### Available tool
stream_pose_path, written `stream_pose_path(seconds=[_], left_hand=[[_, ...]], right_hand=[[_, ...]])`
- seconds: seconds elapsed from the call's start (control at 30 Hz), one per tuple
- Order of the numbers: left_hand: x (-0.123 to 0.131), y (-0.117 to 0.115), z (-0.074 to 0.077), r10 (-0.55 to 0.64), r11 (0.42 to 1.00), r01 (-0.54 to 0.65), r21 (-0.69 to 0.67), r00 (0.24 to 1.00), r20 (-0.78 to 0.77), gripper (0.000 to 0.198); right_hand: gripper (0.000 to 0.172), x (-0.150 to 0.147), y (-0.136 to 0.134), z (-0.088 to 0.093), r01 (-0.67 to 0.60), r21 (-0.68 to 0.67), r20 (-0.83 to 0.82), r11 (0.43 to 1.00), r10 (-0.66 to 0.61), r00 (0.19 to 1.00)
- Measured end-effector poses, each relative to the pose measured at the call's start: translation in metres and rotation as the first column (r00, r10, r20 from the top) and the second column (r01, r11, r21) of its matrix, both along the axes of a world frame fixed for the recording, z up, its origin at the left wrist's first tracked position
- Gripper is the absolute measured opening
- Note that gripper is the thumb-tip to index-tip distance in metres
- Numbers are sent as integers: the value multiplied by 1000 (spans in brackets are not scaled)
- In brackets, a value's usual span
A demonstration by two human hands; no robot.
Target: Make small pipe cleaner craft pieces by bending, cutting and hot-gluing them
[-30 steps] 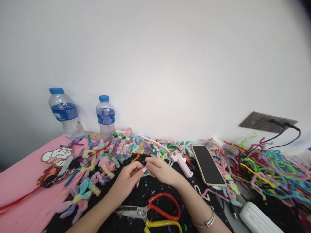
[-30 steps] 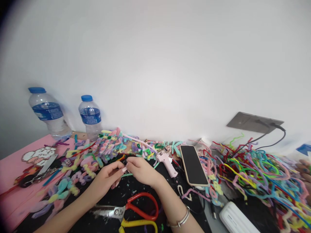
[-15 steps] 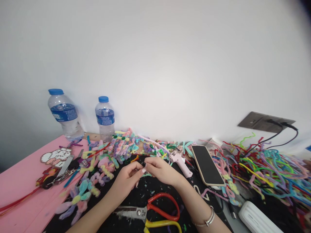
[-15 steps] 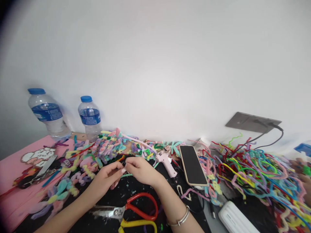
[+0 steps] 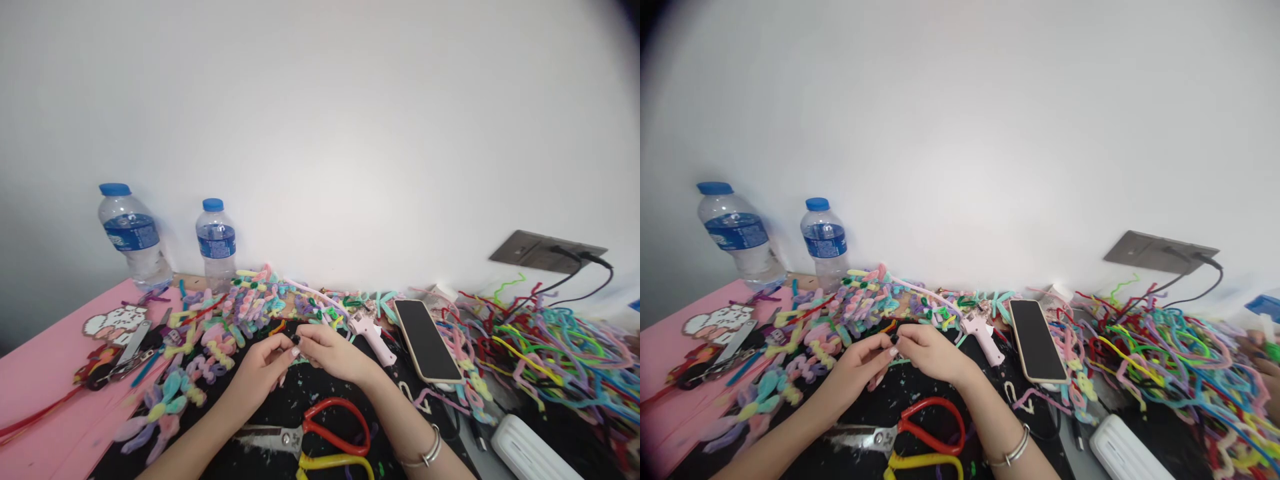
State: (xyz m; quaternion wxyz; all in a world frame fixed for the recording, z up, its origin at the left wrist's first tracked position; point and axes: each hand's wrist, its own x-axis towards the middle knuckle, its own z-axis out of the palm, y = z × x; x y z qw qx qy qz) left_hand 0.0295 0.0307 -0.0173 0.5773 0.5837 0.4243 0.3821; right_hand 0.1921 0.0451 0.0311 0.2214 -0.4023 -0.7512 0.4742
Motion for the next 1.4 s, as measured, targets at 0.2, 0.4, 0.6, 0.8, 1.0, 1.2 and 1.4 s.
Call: stream_pose_path(seconds=[0.2, 0.4, 0.6, 0.8, 1.0, 1.2, 1.4], left_hand=[[0, 1, -3, 15, 1000, -14, -4, 1000, 14, 29], [1, 1, 1, 33, 999, -33, -16, 999, 4, 31], [1, 1, 0, 32, 999, -32, -31, 999, 4, 32], [1, 1, -2, 43, 999, -43, -28, 999, 5, 33], [0, 2, -3, 61, 998, -60, -29, 998, 22, 33], [0, 0, 3, 76, 996, -74, -43, 996, 45, 33], [-1, 0, 3, 95, 995, -92, -42, 992, 83, 32]], right_hand=[[24, 1, 0, 7, -41, 87, 33, 995, 39, 999], [22, 2, 0, 7, -70, 121, 20, 990, 68, 997], [25, 2, 2, 6, -10, 112, 9, 994, 10, 1000], [26, 4, 5, -4, 96, 30, -42, 995, -95, 995], [24, 5, 6, -9, 118, -38, -81, 992, -121, 989], [18, 4, 4, -4, 124, -43, -73, 991, -127, 989], [21, 5, 5, -6, 119, -49, -86, 992, -123, 989]])
